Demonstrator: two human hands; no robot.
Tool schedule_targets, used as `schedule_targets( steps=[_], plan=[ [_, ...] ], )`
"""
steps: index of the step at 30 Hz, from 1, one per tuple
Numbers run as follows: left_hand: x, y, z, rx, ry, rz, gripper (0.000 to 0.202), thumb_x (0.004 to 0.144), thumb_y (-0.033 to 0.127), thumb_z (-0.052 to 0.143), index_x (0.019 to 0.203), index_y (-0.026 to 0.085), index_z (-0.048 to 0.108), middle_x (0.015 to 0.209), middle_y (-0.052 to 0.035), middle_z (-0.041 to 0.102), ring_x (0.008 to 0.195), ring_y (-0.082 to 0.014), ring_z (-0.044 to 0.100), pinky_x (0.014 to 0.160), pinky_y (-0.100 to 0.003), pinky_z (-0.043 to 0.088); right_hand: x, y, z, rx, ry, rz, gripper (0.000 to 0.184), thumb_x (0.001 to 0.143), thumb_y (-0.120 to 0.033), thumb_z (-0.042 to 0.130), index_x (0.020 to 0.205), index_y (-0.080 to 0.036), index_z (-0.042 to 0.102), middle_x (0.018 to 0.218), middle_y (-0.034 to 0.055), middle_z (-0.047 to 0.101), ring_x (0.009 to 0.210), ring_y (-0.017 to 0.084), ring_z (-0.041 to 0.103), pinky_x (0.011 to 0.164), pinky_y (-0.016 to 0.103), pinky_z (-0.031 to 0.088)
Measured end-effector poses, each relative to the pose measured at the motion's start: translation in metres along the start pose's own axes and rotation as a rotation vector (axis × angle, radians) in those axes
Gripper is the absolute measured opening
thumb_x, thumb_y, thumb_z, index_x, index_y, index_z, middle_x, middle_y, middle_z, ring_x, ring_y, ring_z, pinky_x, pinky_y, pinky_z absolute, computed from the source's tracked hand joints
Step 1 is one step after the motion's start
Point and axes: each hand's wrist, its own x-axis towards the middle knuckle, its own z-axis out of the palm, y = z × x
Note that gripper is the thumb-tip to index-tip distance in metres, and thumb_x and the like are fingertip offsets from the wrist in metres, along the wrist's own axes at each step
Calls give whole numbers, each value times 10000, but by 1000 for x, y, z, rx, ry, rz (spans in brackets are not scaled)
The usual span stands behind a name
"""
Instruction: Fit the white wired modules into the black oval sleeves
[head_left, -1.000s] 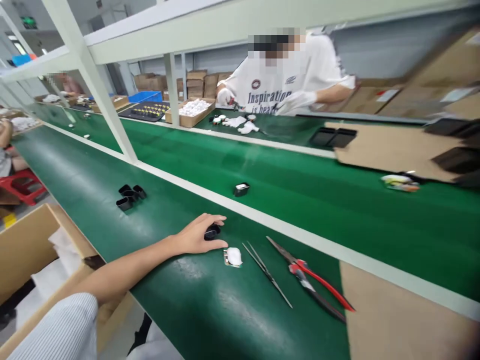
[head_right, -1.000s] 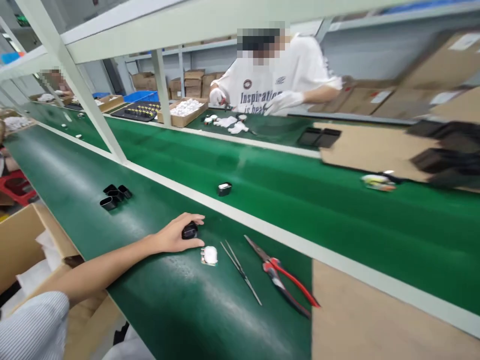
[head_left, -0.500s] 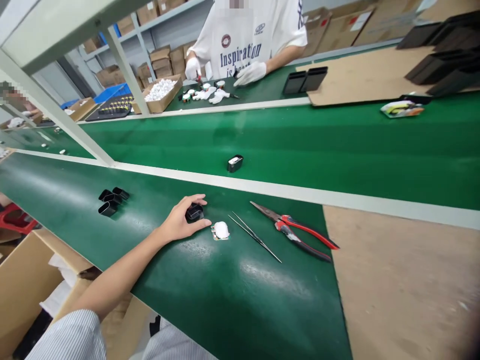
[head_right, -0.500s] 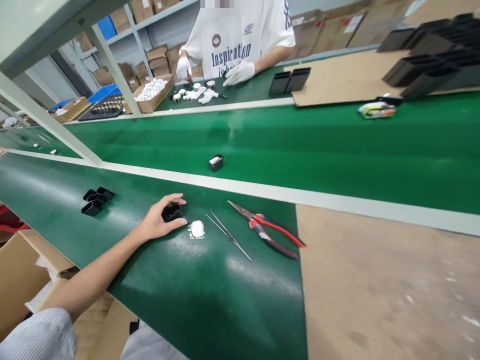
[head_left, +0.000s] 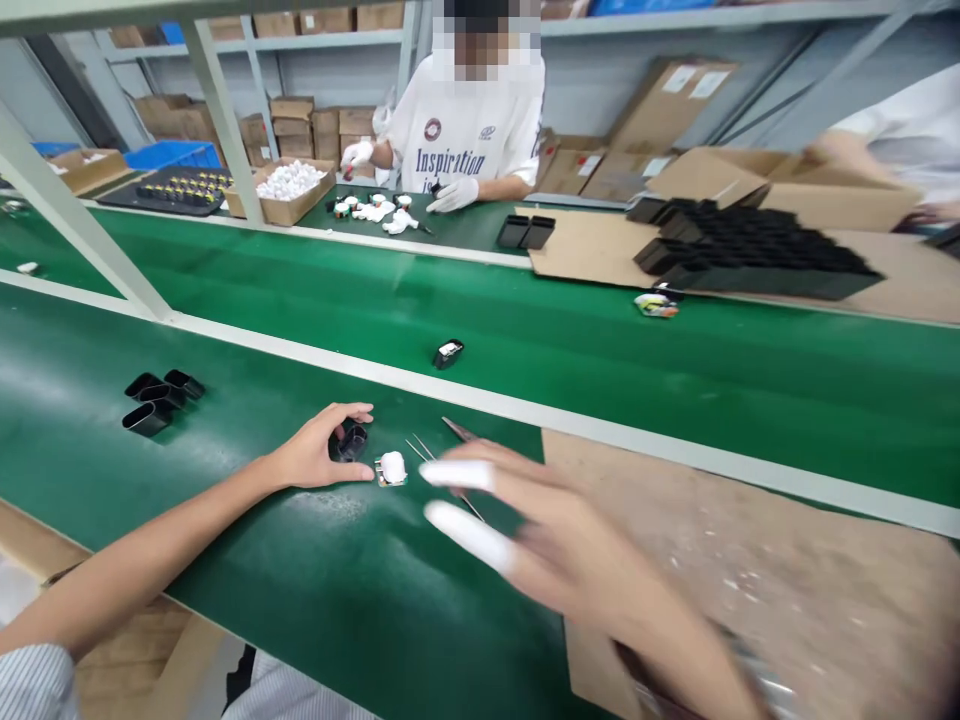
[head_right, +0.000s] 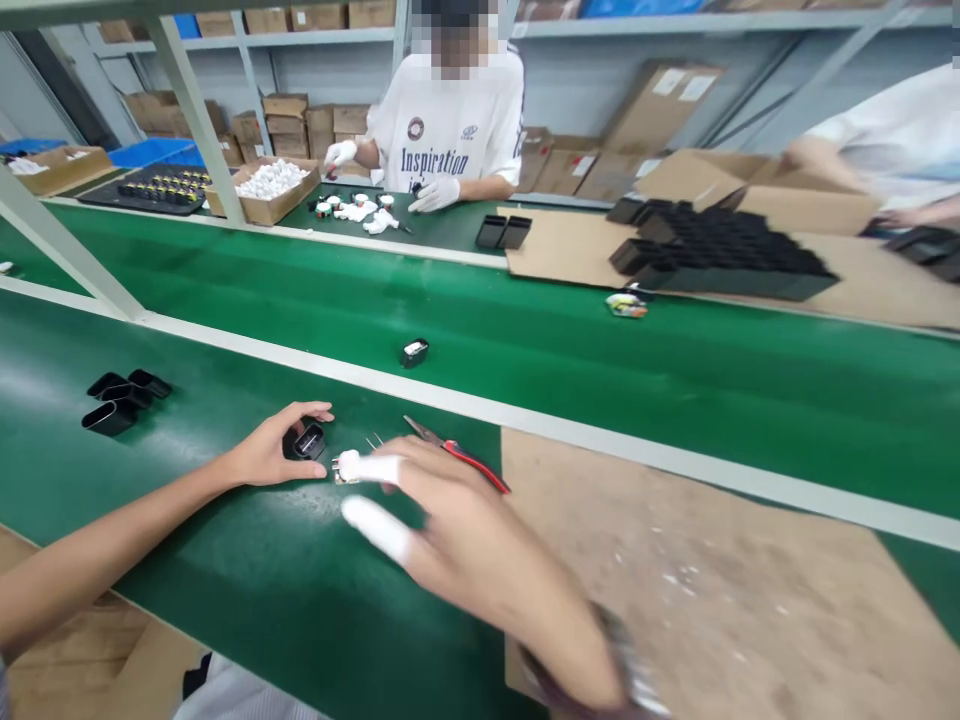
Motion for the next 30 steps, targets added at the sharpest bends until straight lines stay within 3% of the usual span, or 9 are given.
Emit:
schedule_targets(
  steps=[4, 6, 9, 14, 20, 25, 30],
  plan=[
    [-7, -2, -2, -11, 11, 19, 857, 802, 406, 886, 1532, 290, 453, 1400, -127, 645, 1179, -283, 656, 911, -392, 576, 21, -1, 40, -213, -178, -55, 279, 996, -159, 572, 1263, -154, 652, 1395, 153, 640, 1258, 352, 590, 1027, 563, 548],
    [-12, -3, -2, -10, 5, 8, 845, 827, 381, 863, 1547, 303, 426, 1397, -114, 643, 1066, -242, 680, 926, -394, 581, 22, 3, 62, -218, -182, -44, 375, 997, -166, 578, 1368, -110, 582, 1380, 189, 637, 1255, 362, 575, 988, 558, 562],
    [-19, -2, -3, -3, -22, -18, 809, 868, 324, 817, 1558, 314, 396, 1378, -94, 648, 957, -200, 681, 978, -409, 572, 16, 8, 79, -164, -159, -19, 425, 1020, -130, 519, 1445, -123, 502, 1277, 170, 671, 1206, 337, 588, 946, 534, 571],
    [-24, 0, -5, 14, -89, -60, 824, 882, 267, 796, 1576, 348, 361, 1414, -71, 623, 1056, -211, 670, 1044, -429, 544, 7, 9, 85, -72, -70, -7, 419, 1007, -136, 558, 1420, -164, 492, 1336, 159, 631, 1248, 332, 567, 996, 532, 557],
    [-25, 0, -3, -3, -96, -71, 782, 939, 277, 750, 1595, 363, 334, 1425, -60, 626, 1129, -219, 675, 1066, -416, 547, 10, 1, 82, -13, 135, -14, 453, 983, -107, 595, 1416, -199, 498, 1229, 129, 647, 1151, 300, 590, 949, 509, 562],
    [-28, 1, 0, 38, -73, -13, 733, 991, 300, 697, 1615, 342, 316, 1415, -86, 606, 1285, -258, 614, 1109, -441, 528, 14, -19, 73, 54, 226, -71, 534, 953, -56, 628, 1445, -221, 502, 1218, 120, 626, 1147, 273, 579, 960, 489, 556],
    [-31, 3, 1, 68, -58, 82, 681, 1026, 257, 637, 1616, 323, 302, 1413, -118, 585, 1271, -258, 624, 1076, -434, 562, 13, -25, 79, 49, 253, -73, 602, 954, -65, 657, 1503, -196, 448, 1219, 133, 648, 1164, 277, 586, 977, 489, 564]
  ],
)
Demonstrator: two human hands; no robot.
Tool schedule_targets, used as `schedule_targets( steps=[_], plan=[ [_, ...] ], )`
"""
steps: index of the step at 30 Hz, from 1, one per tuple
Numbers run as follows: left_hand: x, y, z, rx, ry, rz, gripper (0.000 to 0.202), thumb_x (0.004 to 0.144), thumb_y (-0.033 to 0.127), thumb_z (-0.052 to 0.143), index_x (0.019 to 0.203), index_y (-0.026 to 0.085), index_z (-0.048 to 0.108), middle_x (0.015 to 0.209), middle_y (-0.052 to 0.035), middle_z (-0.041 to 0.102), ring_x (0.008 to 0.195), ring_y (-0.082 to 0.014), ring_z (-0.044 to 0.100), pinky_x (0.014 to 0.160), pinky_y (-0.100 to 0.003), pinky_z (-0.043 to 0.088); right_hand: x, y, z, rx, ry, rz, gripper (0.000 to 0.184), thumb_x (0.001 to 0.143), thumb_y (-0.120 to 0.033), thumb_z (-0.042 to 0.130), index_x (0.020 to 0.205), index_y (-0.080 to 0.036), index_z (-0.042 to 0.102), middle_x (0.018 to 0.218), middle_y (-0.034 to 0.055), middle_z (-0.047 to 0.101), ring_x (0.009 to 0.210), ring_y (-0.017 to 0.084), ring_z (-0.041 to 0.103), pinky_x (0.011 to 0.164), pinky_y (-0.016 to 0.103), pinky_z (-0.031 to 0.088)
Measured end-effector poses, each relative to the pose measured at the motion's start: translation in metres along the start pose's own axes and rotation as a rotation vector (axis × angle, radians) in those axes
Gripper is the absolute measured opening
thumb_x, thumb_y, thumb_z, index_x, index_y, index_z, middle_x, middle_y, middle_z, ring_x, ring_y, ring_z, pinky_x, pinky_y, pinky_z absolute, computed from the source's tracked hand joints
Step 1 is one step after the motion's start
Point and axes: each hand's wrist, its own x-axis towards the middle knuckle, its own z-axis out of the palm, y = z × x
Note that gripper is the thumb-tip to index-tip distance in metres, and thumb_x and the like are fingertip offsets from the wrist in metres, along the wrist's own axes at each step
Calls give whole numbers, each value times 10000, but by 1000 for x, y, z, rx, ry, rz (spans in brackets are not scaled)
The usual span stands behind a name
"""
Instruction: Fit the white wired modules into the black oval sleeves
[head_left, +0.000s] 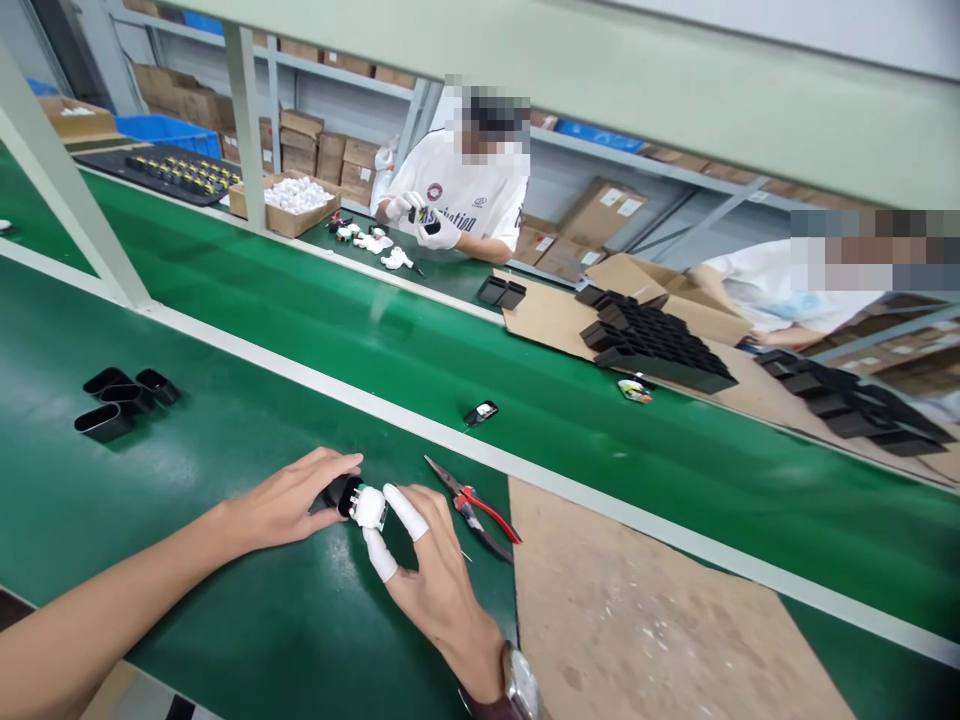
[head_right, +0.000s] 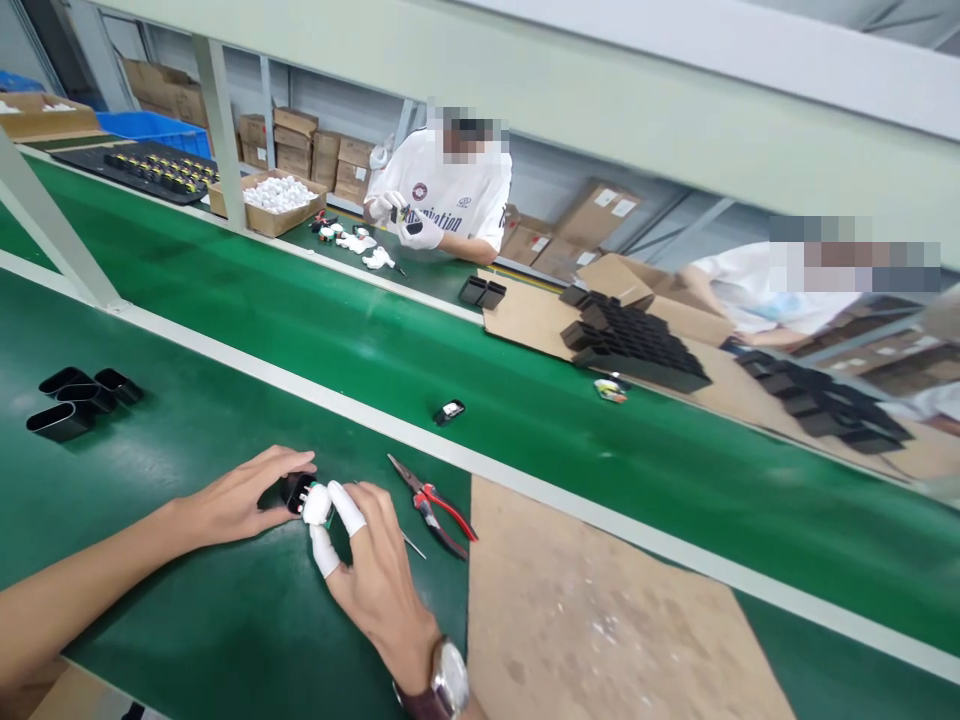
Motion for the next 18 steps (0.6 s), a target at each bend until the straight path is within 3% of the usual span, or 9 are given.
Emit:
schedule_targets(
  steps=[9, 18],
  plan=[
    [-3, 5, 0, 39, -1, 44, 699, 991, 135, 605, 1604, 307, 315, 1415, -123, 571, 1281, -253, 629, 1090, -431, 570, -5, -3, 3, -135, -96, -27, 671, 973, -78, 629, 1577, -159, 349, 1255, 159, 639, 1182, 310, 561, 979, 525, 566],
    [-3, 5, -1, 48, 2, 54, 700, 1015, 178, 600, 1626, 296, 279, 1414, -128, 576, 1298, -263, 619, 1094, -445, 569, 7, -13, -4, -234, -191, -39, 594, 974, -63, 560, 1536, -106, 372, 1224, 165, 629, 1115, 318, 558, 921, 494, 579]
  ],
)
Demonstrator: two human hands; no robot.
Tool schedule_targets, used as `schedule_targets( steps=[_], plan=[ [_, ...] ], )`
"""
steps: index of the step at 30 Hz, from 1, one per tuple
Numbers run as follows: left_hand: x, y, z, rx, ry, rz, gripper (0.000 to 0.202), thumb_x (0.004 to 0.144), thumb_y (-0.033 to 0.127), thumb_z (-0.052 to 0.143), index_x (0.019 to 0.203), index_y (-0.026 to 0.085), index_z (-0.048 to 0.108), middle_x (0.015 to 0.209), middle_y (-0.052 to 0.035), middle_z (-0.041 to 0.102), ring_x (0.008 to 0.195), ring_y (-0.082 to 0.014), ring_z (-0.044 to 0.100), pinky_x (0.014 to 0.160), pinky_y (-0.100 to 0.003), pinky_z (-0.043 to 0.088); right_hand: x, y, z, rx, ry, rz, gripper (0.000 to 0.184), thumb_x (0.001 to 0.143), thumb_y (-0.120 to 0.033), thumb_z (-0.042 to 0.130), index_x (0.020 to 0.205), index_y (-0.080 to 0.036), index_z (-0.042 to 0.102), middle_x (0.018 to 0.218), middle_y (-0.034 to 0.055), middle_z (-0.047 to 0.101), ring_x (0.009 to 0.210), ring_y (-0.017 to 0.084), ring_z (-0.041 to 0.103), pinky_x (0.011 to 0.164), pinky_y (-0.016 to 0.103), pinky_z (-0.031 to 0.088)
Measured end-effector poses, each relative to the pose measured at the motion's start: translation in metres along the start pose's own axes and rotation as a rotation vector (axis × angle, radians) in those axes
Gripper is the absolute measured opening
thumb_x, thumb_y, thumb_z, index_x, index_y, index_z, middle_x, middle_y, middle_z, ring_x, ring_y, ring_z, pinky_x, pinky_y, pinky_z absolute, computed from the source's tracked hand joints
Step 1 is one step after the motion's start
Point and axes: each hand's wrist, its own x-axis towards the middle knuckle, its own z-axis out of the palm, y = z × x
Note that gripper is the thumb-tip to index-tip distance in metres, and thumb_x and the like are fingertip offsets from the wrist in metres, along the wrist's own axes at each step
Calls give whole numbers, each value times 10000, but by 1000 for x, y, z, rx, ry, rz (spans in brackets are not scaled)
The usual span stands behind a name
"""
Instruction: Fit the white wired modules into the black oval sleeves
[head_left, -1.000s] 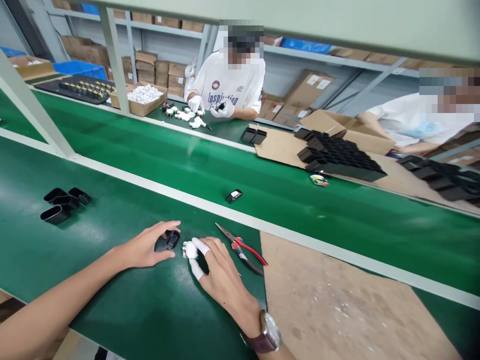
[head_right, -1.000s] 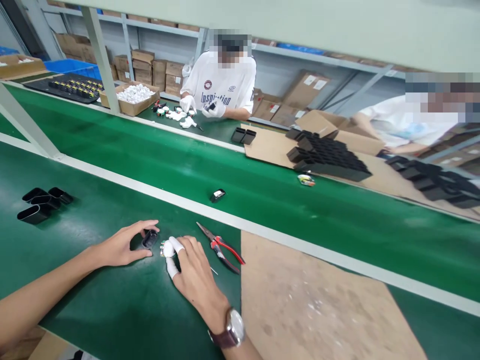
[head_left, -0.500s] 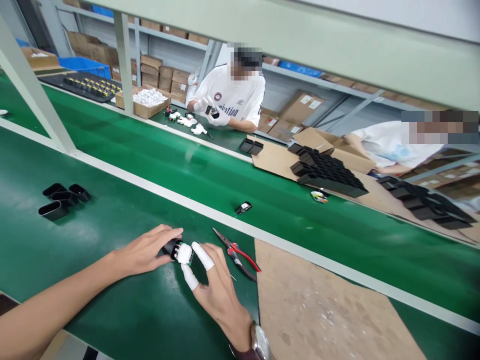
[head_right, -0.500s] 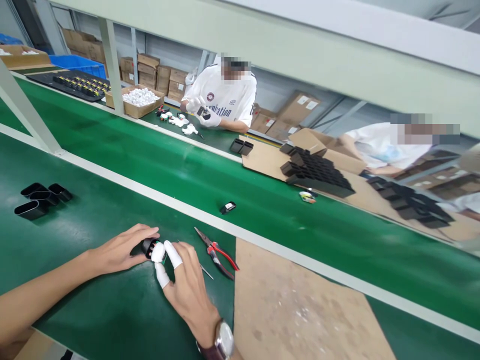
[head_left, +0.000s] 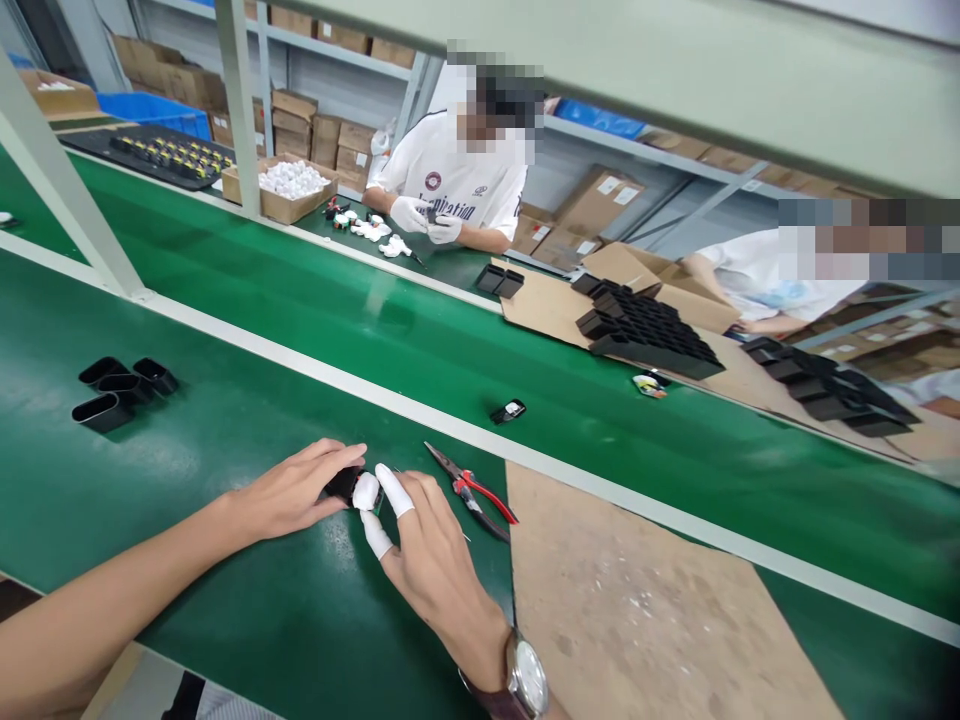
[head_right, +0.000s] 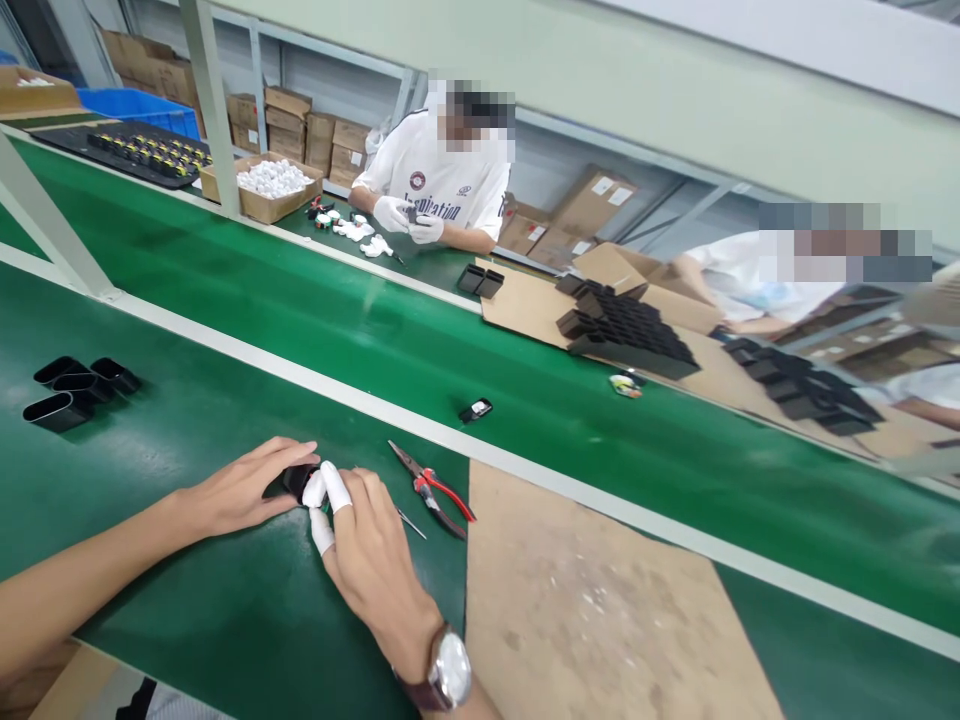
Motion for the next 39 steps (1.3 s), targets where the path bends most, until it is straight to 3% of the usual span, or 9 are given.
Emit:
schedule_targets(
  steps=[9, 15, 20, 25, 29, 33, 36, 39],
  plan=[
    [-2, 1, 2, 17, 16, 8, 649, 1019, 205, 604, 1602, 296, 333, 1414, -126, 578, 1262, -269, 639, 1074, -435, 573, 6, -6, -2, -50, -20, -24, 456, 1009, -94, 531, 1458, -77, 453, 1198, 178, 647, 1073, 324, 588, 872, 494, 586],
    [0, 3, 3, -163, -104, -208, 774, 971, 247, 685, 1621, 344, 276, 1452, -94, 609, 1311, -284, 635, 1099, -465, 548, 0, 5, 5, 133, 55, -2, 343, 1013, -143, 627, 1342, -199, 551, 1240, 130, 669, 1073, 276, 625, 878, 461, 594],
    [1, 1, 6, -229, -130, -229, 773, 944, 218, 700, 1604, 352, 321, 1480, -80, 617, 1353, -288, 617, 1122, -461, 522, 2, 4, 13, 118, 21, 12, 176, 1015, -218, 655, 1188, -196, 643, 1226, 133, 675, 1090, 283, 625, 852, 455, 572],
    [1, 1, 6, -238, -136, -241, 724, 957, 227, 673, 1593, 305, 337, 1496, -104, 602, 1385, -291, 596, 1132, -461, 517, 6, 0, 17, 66, -40, 23, 203, 1021, -293, 656, 1188, -178, 665, 1235, 138, 673, 1129, 299, 618, 851, 452, 555],
    [0, 3, 4, -213, -134, -237, 739, 975, 281, 666, 1606, 297, 282, 1505, -107, 605, 1396, -300, 584, 1153, -491, 496, -3, 11, 11, 135, -79, 21, 343, 1037, -362, 638, 1348, -220, 616, 1358, 141, 621, 1218, 284, 604, 923, 454, 567],
    [-2, 3, 3, -170, -101, -197, 718, 997, 181, 561, 1624, 331, 245, 1532, -80, 577, 1419, -270, 551, 1189, -489, 456, -28, 35, 12, -13, 66, 148, 383, 1057, -259, 557, 1432, -183, 550, 1291, 151, 645, 1161, 284, 633, 956, 491, 570],
    [-2, 3, 3, -169, -88, -209, 696, 983, 210, 607, 1604, 325, 317, 1472, -94, 591, 1294, -260, 626, 1120, -453, 516, -44, 45, 17, -164, 70, 168, 287, 1040, -156, 488, 1287, -146, 632, 1076, 118, 683, 966, 265, 671, 857, 456, 594],
    [-1, 2, 4, -172, -95, -242, 746, 941, 295, 713, 1593, 335, 353, 1413, -92, 612, 1114, -241, 679, 1022, -431, 569, -46, 37, 17, -120, 76, 147, 283, 1019, -94, 454, 1216, -159, 646, 1004, 92, 664, 881, 221, 662, 748, 360, 592]
  ],
)
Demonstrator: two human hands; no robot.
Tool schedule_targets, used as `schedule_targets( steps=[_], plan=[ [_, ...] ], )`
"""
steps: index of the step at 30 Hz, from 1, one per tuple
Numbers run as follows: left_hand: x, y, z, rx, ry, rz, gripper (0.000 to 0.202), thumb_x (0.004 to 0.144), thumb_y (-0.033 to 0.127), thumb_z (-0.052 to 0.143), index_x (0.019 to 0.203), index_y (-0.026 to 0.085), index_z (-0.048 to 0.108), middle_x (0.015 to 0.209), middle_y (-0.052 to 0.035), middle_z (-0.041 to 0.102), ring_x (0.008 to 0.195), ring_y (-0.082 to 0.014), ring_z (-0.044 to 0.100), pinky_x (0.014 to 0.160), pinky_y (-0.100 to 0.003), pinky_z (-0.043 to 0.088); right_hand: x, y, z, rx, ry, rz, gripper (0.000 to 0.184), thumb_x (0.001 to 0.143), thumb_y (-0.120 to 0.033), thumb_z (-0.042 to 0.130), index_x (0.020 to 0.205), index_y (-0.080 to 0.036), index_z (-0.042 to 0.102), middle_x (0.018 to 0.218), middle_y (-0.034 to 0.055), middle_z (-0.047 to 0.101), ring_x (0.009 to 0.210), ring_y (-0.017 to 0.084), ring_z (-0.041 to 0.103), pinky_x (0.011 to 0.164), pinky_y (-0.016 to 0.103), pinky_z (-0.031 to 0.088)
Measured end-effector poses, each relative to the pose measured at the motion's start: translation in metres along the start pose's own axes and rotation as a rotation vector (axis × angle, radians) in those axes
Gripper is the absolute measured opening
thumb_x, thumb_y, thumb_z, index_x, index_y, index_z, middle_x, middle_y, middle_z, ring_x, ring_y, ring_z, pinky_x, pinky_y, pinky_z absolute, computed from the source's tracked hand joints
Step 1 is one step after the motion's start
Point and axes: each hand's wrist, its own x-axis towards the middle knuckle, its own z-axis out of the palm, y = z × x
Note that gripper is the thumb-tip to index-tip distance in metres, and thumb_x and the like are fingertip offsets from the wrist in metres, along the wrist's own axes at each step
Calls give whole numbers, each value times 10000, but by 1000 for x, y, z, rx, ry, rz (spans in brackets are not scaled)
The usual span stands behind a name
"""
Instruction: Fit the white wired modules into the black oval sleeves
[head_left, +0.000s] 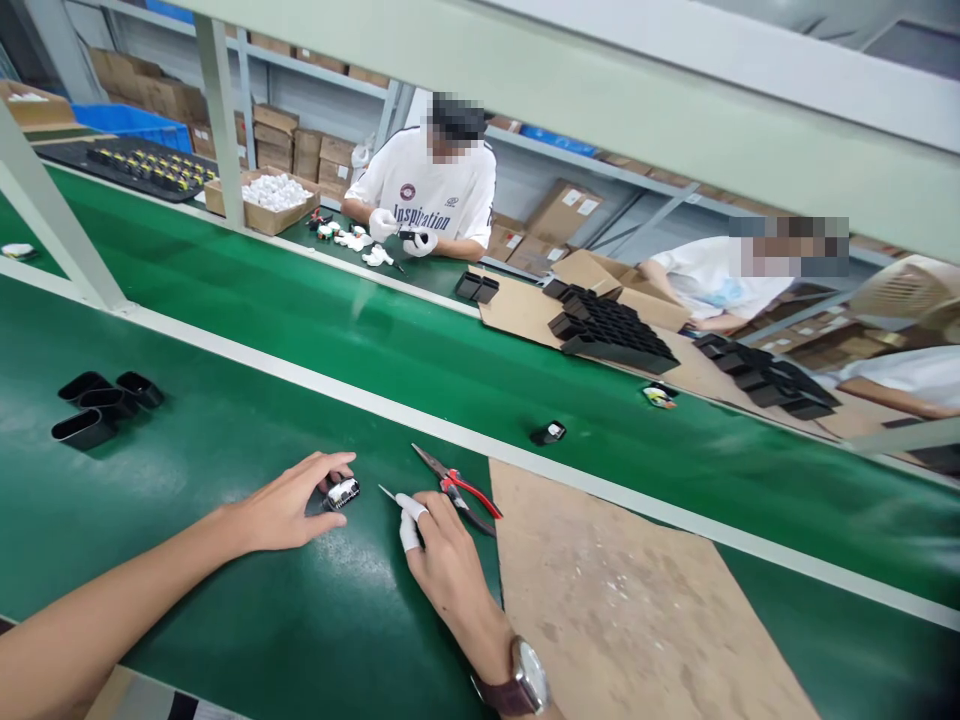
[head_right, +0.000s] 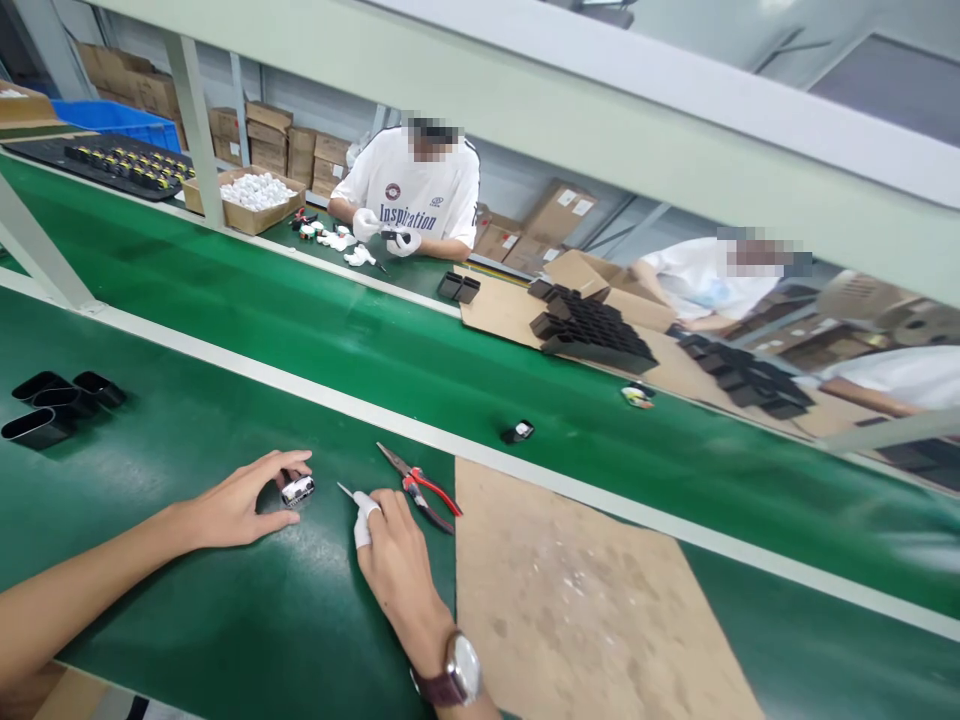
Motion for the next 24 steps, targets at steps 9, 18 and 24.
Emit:
schedule_targets(
  steps=[9, 18, 24],
  plan=[
    [3, 0, 1, -20, 12, -27, 793, 871, 387, 816, 1554, 347, 416, 1319, -63, 645, 987, -217, 668, 949, -408, 582, 24, -41, -25, -132, -91, -113, 262, 856, 8, 419, 834, -206, 569, 989, 106, 591, 745, 204, 548, 452, 300, 350],
    [3, -6, 3, -26, 10, -12, 818, 877, 397, 817, 1572, 364, 387, 1315, -56, 639, 1014, -217, 670, 962, -400, 583, 37, -49, -25, -275, -111, -153, 280, 746, 51, 496, 795, -219, 549, 911, 89, 573, 748, 221, 532, 437, 304, 332],
    [3, -3, 2, -23, 4, 13, 767, 922, 327, 757, 1582, 357, 368, 1376, -69, 649, 1078, -234, 697, 989, -398, 588, 45, -48, -23, -225, -99, -196, 299, 718, 60, 456, 790, -210, 564, 909, 94, 581, 728, 220, 539, 435, 325, 361]
  ],
)
